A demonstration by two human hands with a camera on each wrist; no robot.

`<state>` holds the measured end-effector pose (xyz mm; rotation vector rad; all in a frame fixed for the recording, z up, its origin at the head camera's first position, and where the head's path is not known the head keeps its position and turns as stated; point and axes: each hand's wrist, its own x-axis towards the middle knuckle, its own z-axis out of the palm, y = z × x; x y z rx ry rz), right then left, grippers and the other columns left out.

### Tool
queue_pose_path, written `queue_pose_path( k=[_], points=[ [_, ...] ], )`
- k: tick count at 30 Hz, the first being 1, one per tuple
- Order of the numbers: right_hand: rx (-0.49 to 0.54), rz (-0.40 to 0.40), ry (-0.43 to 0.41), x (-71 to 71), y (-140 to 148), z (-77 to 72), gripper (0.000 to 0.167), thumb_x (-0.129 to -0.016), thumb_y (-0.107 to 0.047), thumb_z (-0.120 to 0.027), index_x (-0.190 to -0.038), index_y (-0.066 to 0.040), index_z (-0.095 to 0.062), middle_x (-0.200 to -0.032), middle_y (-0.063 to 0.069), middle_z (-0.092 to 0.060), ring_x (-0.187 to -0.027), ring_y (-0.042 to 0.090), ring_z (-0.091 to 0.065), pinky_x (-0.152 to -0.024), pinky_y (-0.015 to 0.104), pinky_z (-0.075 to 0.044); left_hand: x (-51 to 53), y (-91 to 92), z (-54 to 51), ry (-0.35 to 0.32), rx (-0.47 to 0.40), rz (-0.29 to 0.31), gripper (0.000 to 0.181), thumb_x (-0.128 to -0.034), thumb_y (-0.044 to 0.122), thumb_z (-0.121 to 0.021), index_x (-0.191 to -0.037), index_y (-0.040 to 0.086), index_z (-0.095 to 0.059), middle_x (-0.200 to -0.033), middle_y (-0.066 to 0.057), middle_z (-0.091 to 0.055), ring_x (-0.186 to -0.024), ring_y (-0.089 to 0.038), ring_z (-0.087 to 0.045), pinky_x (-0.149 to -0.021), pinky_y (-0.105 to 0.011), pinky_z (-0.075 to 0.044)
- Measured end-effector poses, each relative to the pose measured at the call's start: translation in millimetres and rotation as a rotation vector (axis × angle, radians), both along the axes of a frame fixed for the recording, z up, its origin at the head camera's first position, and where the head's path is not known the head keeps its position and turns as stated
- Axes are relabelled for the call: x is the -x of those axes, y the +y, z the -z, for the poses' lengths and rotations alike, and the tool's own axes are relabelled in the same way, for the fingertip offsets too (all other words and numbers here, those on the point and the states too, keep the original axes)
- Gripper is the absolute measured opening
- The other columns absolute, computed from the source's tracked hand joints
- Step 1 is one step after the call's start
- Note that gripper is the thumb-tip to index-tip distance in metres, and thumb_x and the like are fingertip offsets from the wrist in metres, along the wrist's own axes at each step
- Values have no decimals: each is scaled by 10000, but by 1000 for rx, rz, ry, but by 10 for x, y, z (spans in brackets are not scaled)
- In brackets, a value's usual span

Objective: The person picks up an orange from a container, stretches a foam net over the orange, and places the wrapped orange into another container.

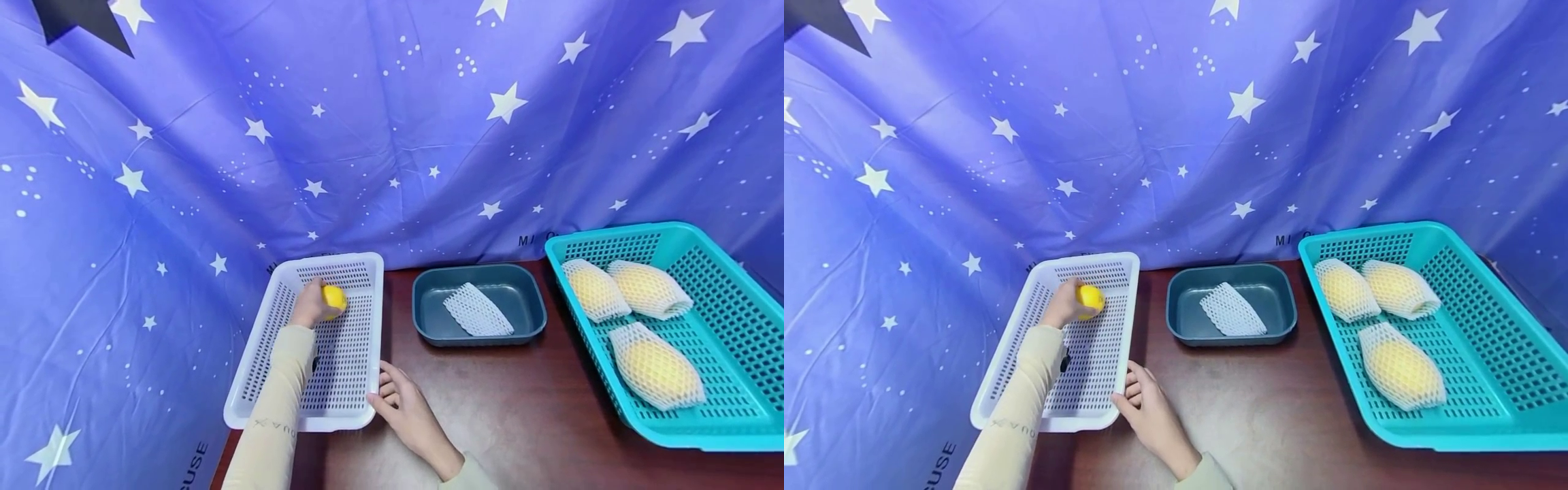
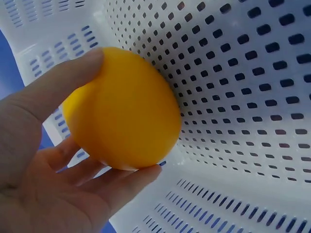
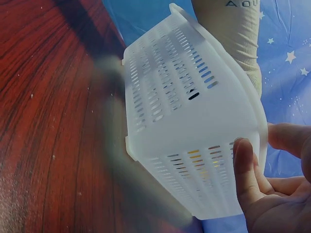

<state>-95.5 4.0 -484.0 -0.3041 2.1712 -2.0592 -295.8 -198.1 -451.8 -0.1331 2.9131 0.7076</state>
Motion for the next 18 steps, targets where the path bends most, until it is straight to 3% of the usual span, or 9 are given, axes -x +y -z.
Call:
queue_pose_path(
  k=[5,11,15,18],
  points=[
    [42,22,29,-21,-18,-24,565,-928,-66,-671,-1384,161,-423,-1100,189,-579,-866,103,-610,-737,211,-557,-38,-40,-6,16,-13,34,721,-709,80,-857,-1324,-30,-496,-1272,-247,-580,-1114,-376,-572,-980,-501,-491],
    [119,12,-22,-30,-51,-31,574,-920,-37,-673,-1387,170,-413,-1112,184,-571,-871,127,-620,-731,186,-550,-134,-87,-41,56,42,40,702,-714,155,-857,-1306,-60,-546,-1226,-250,-616,-1058,-370,-598,-934,-487,-516],
    [125,10,-44,-25,-42,-32,568,-919,-27,-669,-1391,163,-415,-1112,194,-579,-869,139,-627,-714,172,-540,-183,-60,-94,76,65,60,710,-718,205,-860,-1308,-47,-557,-1201,-238,-637,-1019,-362,-615,-900,-484,-530],
    [119,11,-45,-14,-25,-42,562,-918,-22,-666,-1392,153,-420,-1108,210,-588,-866,145,-631,-700,167,-533,-197,-25,-165,108,37,79,705,-729,224,-861,-1305,-46,-557,-1191,-237,-641,-996,-360,-616,-877,-488,-531]
  ],
)
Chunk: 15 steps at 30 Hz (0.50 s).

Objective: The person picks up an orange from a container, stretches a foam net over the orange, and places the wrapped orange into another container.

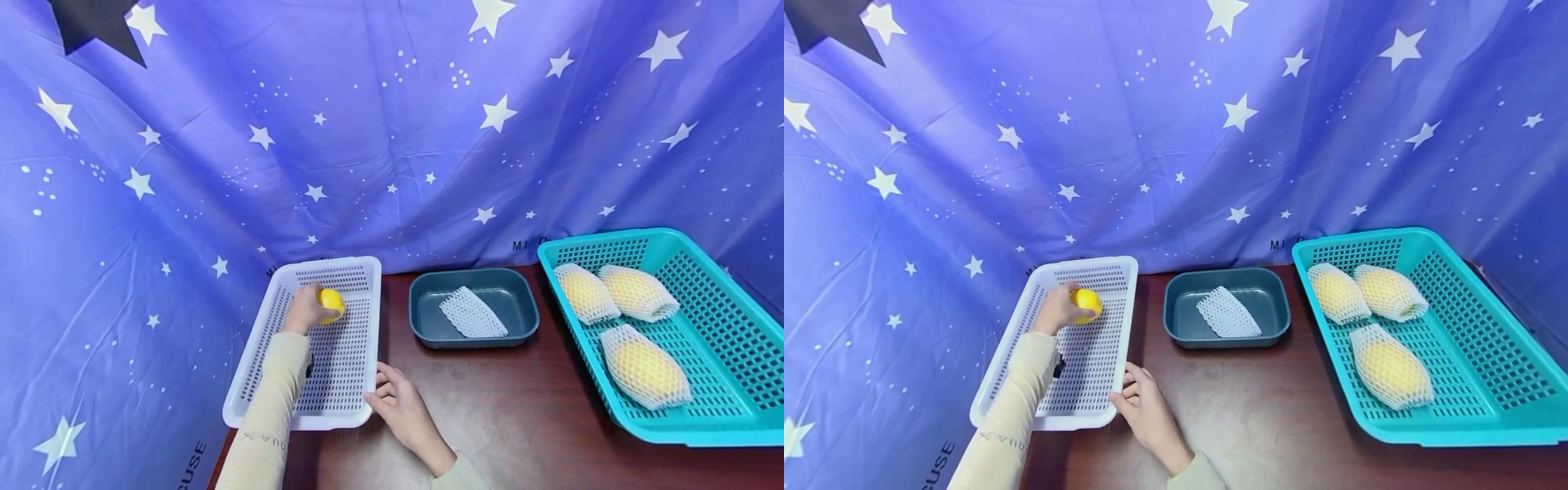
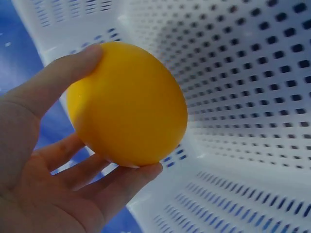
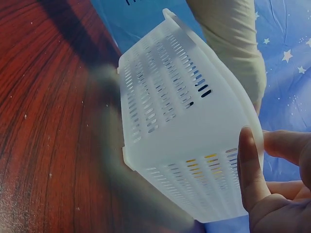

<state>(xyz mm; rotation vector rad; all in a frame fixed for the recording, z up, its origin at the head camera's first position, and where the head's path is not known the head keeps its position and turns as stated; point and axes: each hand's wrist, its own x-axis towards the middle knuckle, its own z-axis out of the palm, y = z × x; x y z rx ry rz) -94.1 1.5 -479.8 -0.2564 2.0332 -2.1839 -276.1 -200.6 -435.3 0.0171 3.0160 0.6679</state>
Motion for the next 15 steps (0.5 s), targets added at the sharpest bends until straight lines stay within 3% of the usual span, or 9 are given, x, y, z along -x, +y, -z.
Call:
queue_pose_path(
  k=[7,15],
  points=[
    [15,-5,3,-6,-11,-3,549,-912,-6,-661,-1381,155,-425,-1119,244,-595,-861,149,-634,-701,164,-532,-116,3,-216,-7,-124,50,693,-782,295,-842,-1320,-32,-552,-1228,-233,-635,-1025,-347,-627,-861,-471,-547],
    [18,3,20,-4,1,6,563,-916,-3,-654,-1389,172,-402,-1152,263,-581,-872,171,-639,-698,175,-530,-297,100,-499,27,-247,118,709,-776,339,-837,-1337,10,-553,-1218,-186,-650,-1031,-315,-636,-830,-419,-568]
  ],
)
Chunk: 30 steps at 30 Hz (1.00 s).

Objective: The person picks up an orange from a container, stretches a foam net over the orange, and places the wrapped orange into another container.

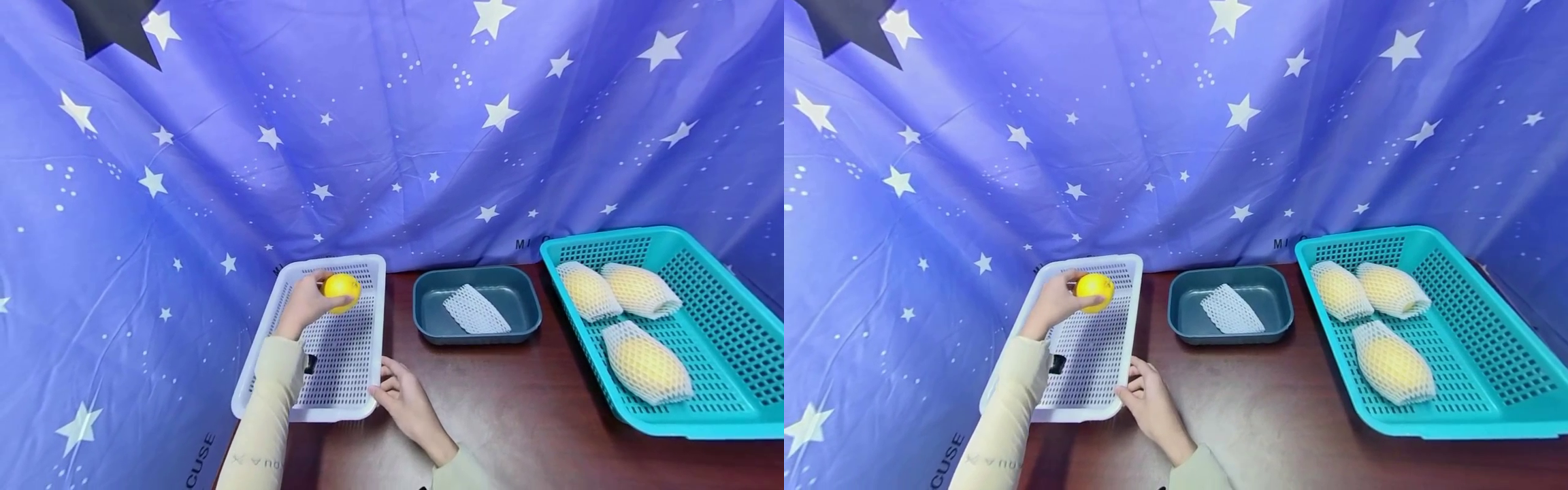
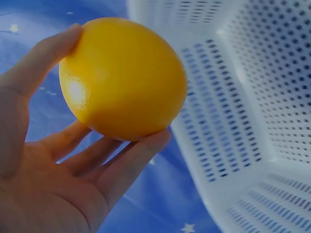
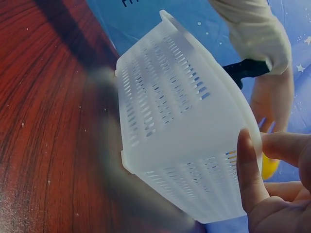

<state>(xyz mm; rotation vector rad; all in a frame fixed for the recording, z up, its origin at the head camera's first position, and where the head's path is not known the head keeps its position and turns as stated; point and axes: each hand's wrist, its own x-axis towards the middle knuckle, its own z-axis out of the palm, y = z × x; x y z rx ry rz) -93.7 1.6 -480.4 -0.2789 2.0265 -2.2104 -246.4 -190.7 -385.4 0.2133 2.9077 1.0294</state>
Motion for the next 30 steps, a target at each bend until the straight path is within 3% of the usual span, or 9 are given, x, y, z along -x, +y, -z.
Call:
queue_pose_path(
  k=[6,13,24,30],
  points=[
    [-5,1,12,22,-2,1,567,-908,17,-650,-1380,197,-394,-1152,268,-568,-868,170,-648,-694,171,-538,-175,81,-133,54,-33,24,675,-781,359,-833,-1311,27,-580,-1212,-151,-659,-1007,-293,-625,-789,-378,-580],
    [-6,9,8,25,-9,10,560,-906,3,-660,-1379,177,-415,-1145,254,-594,-870,181,-661,-691,177,-539,-408,158,-193,114,-77,40,656,-783,378,-831,-1308,63,-597,-1251,-110,-653,-1062,-298,-629,-794,-387,-589],
    [-33,20,-2,-10,-14,16,560,-902,-23,-677,-1375,154,-434,-1147,229,-595,-860,168,-653,-693,181,-528,-692,286,-82,176,-191,43,611,-745,337,-874,-1254,81,-653,-1182,-67,-684,-1053,-230,-630,-845,-385,-589],
    [-68,41,-23,0,18,20,575,-898,-78,-707,-1377,111,-450,-1174,230,-603,-886,210,-665,-697,195,-531,-839,366,-2,164,-306,41,606,-732,289,-891,-1250,84,-653,-1190,-57,-682,-1054,-231,-628,-804,-348,-600]
  ],
)
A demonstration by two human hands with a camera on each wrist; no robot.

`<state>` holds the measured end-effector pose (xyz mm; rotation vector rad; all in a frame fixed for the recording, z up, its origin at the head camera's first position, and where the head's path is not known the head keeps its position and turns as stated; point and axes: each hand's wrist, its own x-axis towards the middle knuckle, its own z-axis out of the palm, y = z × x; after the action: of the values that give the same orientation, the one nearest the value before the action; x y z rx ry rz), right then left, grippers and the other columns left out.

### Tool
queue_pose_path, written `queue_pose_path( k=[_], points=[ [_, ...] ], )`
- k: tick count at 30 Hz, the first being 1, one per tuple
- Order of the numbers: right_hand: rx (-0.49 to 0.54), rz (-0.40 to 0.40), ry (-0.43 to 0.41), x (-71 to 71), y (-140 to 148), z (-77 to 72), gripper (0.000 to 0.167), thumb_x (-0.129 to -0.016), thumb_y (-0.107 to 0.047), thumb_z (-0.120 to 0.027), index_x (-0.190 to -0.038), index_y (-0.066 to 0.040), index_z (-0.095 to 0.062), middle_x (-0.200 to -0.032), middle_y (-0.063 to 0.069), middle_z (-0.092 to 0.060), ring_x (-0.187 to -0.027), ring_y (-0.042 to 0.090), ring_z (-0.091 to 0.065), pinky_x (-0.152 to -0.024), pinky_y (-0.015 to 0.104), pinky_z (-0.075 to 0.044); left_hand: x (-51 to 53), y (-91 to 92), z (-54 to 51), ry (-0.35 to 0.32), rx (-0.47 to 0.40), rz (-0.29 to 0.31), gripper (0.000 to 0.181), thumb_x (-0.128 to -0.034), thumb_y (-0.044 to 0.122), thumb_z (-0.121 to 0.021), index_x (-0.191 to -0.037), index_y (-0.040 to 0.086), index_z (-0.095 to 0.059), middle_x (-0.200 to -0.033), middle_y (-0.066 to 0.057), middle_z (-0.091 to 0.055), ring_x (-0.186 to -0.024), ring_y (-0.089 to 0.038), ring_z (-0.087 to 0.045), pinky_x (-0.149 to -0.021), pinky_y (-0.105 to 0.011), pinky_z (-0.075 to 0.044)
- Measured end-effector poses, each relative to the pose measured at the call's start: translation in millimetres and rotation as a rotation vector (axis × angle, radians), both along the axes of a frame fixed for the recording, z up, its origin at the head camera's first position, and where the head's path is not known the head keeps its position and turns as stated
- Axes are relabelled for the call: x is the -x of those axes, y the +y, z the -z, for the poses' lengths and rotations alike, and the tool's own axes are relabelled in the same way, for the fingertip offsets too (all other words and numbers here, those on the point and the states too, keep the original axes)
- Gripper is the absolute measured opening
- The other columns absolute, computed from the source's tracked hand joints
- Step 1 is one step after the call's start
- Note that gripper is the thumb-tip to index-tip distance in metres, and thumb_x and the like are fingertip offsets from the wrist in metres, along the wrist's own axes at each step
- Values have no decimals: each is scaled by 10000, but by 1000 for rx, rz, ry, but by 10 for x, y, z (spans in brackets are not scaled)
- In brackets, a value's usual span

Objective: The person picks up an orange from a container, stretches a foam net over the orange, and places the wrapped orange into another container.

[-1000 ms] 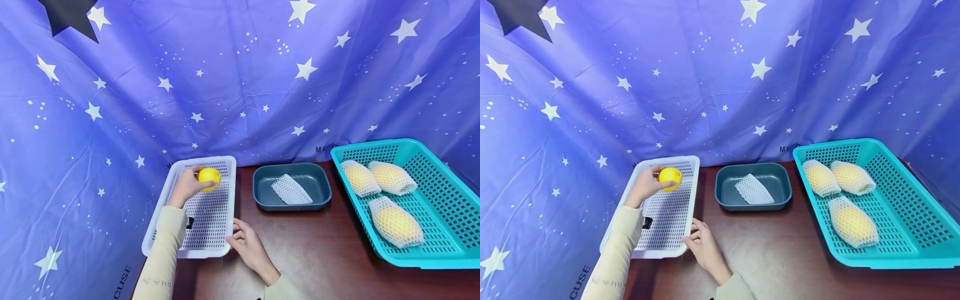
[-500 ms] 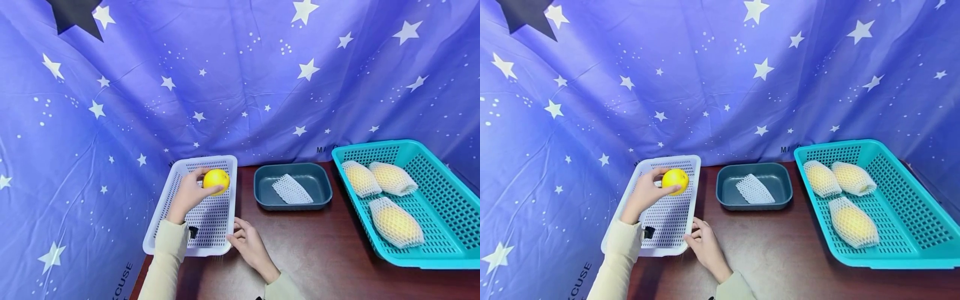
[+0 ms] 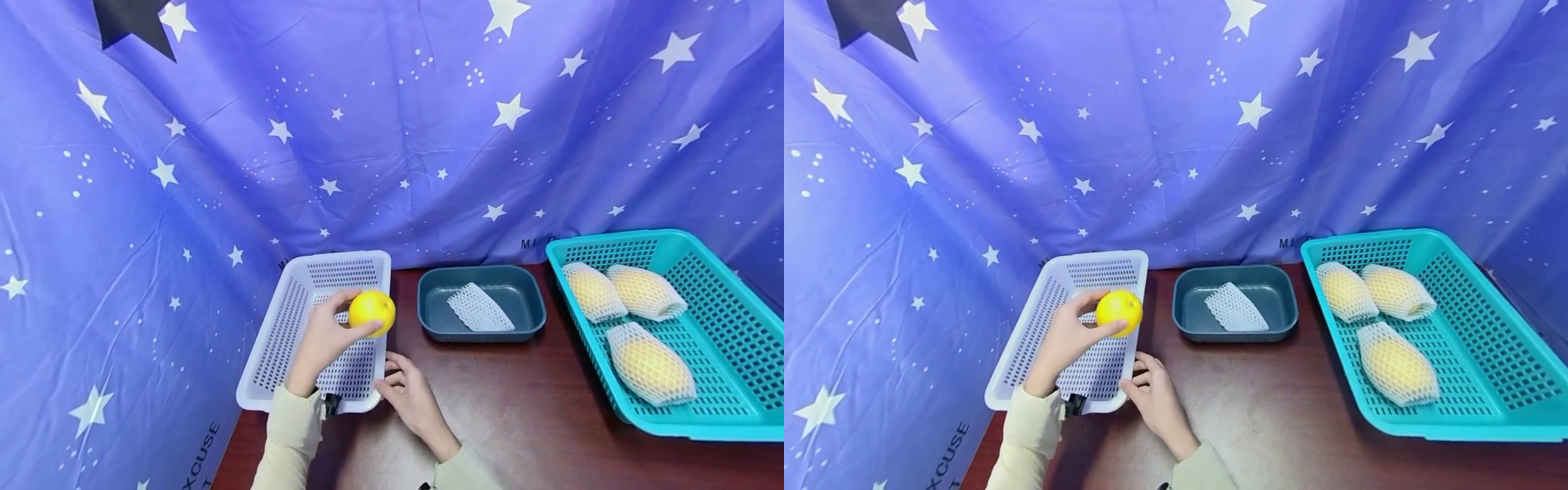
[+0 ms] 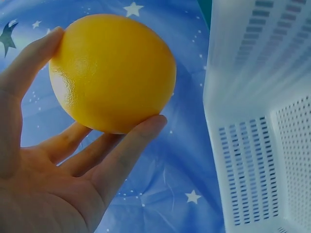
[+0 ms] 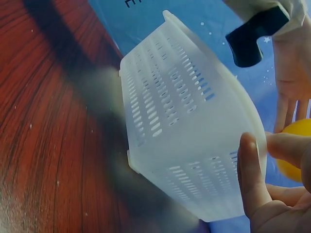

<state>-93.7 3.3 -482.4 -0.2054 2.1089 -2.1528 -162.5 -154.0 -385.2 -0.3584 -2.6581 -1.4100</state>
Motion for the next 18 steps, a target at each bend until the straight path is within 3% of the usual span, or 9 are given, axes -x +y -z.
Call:
queue_pose_path(
  k=[6,13,18],
  points=[
    [-56,69,3,22,51,34,612,-860,-156,-774,-1351,47,-472,-1216,199,-591,-920,232,-671,-745,237,-568,-153,61,93,-16,-74,-30,591,-727,307,-893,-1244,136,-663,-1186,-29,-688,-1061,-227,-634,-773,-318,-600],
    [-136,159,94,1,138,-21,738,-796,-232,-845,-1396,-51,-454,-1270,156,-522,-1041,302,-646,-895,443,-564,-282,119,181,-22,-105,-32,540,-738,328,-884,-1220,197,-679,-1171,28,-695,-1067,-181,-639,-767,-281,-593],
    [-95,168,165,-25,212,-109,809,-763,-207,-872,-1446,-164,-440,-1310,52,-497,-1128,256,-610,-977,446,-525,-370,156,230,-25,-129,-10,546,-753,318,-873,-1237,171,-668,-1190,6,-688,-1080,-213,-639,-772,-282,-599]
  ],
)
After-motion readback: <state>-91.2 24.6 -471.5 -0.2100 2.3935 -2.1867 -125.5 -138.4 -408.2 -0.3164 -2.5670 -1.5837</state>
